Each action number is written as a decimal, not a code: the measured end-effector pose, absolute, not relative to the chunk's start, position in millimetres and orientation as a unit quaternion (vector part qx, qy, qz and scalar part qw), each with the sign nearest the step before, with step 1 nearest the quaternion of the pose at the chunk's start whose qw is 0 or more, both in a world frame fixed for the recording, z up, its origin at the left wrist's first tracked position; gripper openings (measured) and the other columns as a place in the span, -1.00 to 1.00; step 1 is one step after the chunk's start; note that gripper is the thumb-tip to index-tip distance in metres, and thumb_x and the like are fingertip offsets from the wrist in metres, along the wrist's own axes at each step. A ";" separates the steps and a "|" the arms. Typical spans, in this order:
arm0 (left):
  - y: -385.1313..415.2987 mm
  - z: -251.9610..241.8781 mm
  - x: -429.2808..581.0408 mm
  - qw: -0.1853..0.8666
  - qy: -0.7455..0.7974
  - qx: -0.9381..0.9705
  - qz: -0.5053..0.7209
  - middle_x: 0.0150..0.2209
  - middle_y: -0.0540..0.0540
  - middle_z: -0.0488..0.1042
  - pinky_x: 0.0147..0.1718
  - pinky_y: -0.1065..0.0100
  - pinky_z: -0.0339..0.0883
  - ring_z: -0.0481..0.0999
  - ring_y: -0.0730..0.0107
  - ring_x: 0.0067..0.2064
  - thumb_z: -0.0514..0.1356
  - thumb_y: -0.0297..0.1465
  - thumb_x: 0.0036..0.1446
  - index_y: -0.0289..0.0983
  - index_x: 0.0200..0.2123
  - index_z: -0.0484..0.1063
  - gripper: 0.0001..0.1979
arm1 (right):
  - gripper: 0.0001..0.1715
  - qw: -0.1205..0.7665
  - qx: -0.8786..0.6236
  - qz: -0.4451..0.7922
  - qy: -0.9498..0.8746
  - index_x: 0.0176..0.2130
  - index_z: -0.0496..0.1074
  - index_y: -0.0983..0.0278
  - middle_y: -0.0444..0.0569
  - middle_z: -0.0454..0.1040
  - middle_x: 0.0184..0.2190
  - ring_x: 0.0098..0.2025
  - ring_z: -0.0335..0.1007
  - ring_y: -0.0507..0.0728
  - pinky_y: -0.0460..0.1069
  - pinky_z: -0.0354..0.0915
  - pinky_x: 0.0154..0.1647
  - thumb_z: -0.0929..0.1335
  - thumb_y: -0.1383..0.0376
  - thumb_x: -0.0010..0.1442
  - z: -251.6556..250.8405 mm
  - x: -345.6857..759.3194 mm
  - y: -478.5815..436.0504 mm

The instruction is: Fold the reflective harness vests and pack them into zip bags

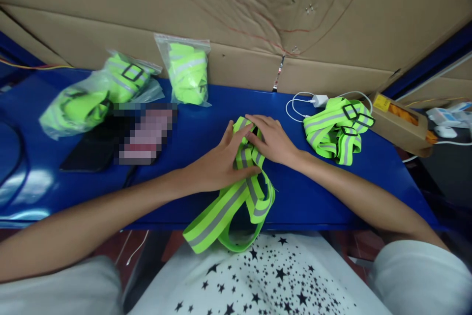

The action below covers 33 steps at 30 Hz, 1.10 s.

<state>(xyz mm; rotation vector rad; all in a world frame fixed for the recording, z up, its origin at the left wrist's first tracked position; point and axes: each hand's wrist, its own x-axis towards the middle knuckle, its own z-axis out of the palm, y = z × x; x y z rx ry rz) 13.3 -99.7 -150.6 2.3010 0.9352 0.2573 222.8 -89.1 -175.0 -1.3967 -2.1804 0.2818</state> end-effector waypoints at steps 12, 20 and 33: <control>-94.2 -153.2 7.6 0.324 0.300 0.894 0.077 0.51 -0.43 -0.43 0.19 -0.07 0.37 -0.48 -0.21 0.51 0.20 -0.38 0.27 -0.17 0.47 -0.32 -0.10 | -0.67 0.276 -0.538 0.227 -0.763 -0.18 0.53 0.25 0.01 0.58 -0.15 -0.09 0.50 0.21 0.11 0.36 -0.03 0.46 0.06 0.19 -165.5 237.1 -75.8; -93.7 -154.3 3.0 0.317 0.243 0.912 0.096 0.49 -0.46 -0.54 0.18 -0.07 0.38 -0.34 -0.31 0.51 0.15 -0.50 0.27 -0.16 0.48 -0.42 -0.07 | -0.60 0.340 -0.537 0.273 -0.722 -0.13 0.38 0.21 -0.07 0.56 -0.17 -0.15 0.50 0.16 0.06 0.36 -0.13 0.49 0.14 0.09 -162.8 233.7 -90.0; -91.0 -148.3 -0.9 0.333 0.208 0.915 0.093 0.50 -0.16 -0.67 0.38 -0.31 -0.09 -0.64 -0.22 0.48 0.23 -0.53 0.17 -0.05 0.49 -0.35 0.02 | -0.62 0.367 -0.502 0.381 -0.684 -0.20 0.56 0.26 -0.06 0.62 -0.22 -0.18 0.53 0.17 0.01 0.36 -0.18 0.48 0.02 0.14 -160.8 239.8 -78.9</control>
